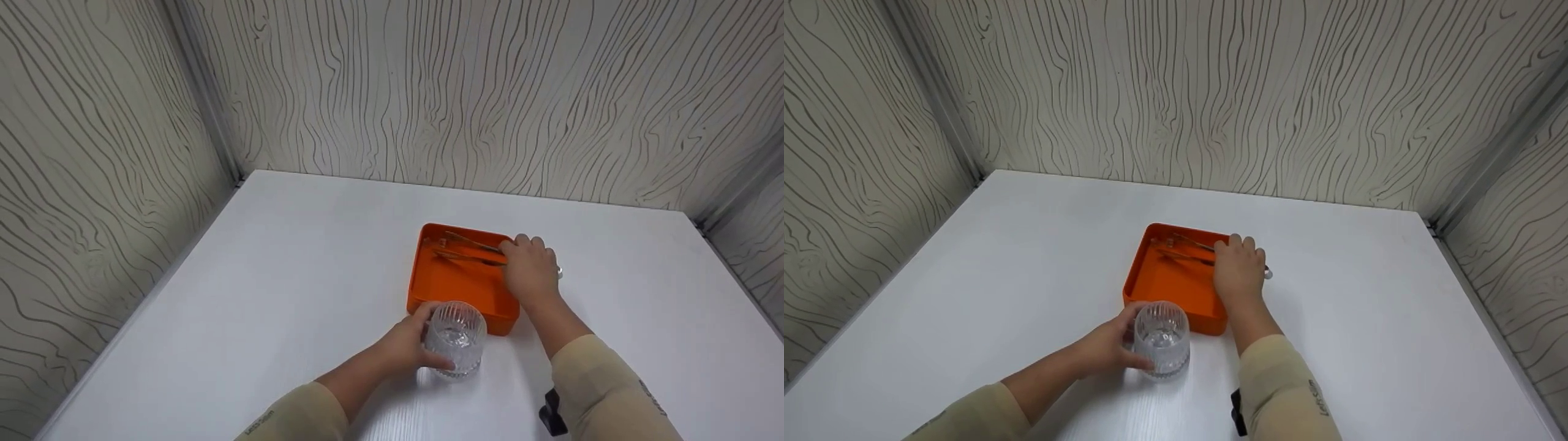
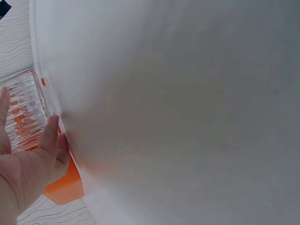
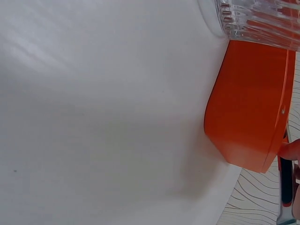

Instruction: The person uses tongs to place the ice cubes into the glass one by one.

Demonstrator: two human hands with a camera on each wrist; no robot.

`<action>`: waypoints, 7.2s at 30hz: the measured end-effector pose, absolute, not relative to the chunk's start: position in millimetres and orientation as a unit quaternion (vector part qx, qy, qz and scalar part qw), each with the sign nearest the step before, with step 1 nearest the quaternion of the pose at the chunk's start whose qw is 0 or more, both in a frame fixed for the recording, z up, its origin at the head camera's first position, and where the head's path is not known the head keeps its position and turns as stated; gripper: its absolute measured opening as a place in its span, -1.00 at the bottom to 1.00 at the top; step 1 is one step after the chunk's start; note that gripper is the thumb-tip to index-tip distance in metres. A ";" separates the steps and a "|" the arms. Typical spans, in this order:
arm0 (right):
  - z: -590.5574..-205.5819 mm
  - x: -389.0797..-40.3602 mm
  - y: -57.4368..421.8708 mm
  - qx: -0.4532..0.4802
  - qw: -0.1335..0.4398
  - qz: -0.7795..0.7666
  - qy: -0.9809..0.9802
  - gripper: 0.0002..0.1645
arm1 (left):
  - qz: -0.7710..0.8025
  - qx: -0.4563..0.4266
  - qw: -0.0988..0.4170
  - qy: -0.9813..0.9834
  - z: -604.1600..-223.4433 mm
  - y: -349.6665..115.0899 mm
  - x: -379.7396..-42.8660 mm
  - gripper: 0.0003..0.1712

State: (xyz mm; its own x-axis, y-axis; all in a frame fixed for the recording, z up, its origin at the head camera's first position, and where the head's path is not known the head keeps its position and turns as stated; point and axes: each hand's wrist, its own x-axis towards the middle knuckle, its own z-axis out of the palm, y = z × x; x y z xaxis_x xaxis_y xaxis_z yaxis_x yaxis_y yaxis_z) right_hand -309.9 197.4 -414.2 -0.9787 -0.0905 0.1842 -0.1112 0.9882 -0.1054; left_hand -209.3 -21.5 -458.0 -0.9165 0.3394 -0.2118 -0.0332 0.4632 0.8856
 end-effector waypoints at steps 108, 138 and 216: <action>-355.1 -210.3 260.2 0.223 0.050 0.149 -0.962 -0.69 | 0.501 0.103 0.185 0.839 -457.2 -21.3 -210.5 -0.11; -356.2 -229.0 250.3 0.186 0.053 0.155 -0.969 -0.70 | 0.496 0.115 0.173 0.843 -457.4 -23.7 -209.6 -0.10; -416.3 -314.0 171.9 0.013 0.055 0.108 -0.993 -0.68 | 0.496 0.100 0.183 0.843 -459.0 -22.4 -212.3 -0.11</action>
